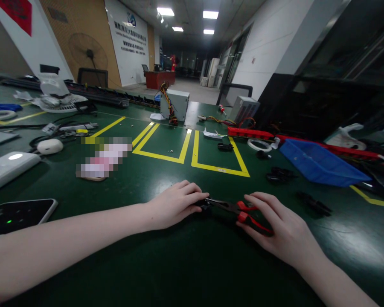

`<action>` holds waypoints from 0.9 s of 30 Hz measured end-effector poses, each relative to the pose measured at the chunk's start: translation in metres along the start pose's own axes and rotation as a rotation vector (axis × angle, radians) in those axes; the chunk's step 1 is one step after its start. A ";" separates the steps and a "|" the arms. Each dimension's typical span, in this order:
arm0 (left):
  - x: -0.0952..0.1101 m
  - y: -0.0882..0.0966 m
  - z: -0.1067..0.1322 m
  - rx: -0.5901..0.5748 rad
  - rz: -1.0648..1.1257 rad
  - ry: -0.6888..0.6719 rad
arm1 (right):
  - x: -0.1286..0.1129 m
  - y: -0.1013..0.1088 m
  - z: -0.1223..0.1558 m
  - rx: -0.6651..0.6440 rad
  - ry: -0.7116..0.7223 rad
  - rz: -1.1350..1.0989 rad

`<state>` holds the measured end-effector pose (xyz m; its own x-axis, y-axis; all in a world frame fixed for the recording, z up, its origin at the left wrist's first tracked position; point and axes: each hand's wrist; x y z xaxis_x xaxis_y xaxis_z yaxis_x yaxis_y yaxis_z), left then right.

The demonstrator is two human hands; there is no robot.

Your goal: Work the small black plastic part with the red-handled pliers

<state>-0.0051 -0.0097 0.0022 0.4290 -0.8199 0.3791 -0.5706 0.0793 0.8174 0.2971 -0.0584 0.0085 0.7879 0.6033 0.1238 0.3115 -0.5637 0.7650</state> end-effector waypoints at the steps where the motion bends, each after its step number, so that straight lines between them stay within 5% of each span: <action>1: 0.000 0.000 0.000 -0.001 -0.004 -0.002 | 0.001 0.000 0.000 -0.009 0.011 0.012; 13: 0.003 0.003 0.001 0.021 0.148 -0.010 | 0.008 -0.002 0.006 0.023 0.060 0.002; 27: 0.004 0.005 -0.005 -0.035 0.477 0.252 | 0.002 -0.005 0.004 -0.006 0.065 -0.006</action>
<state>-0.0034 -0.0095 0.0101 0.2849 -0.5274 0.8004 -0.7214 0.4319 0.5414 0.2989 -0.0563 0.0024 0.7496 0.6423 0.1600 0.3125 -0.5565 0.7698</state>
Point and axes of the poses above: each hand's wrist, its own z-axis away from the middle knuckle, its own y-axis out of the back of the hand, x = y × z, and after that the axes turned 9 degrees about x, right-handed
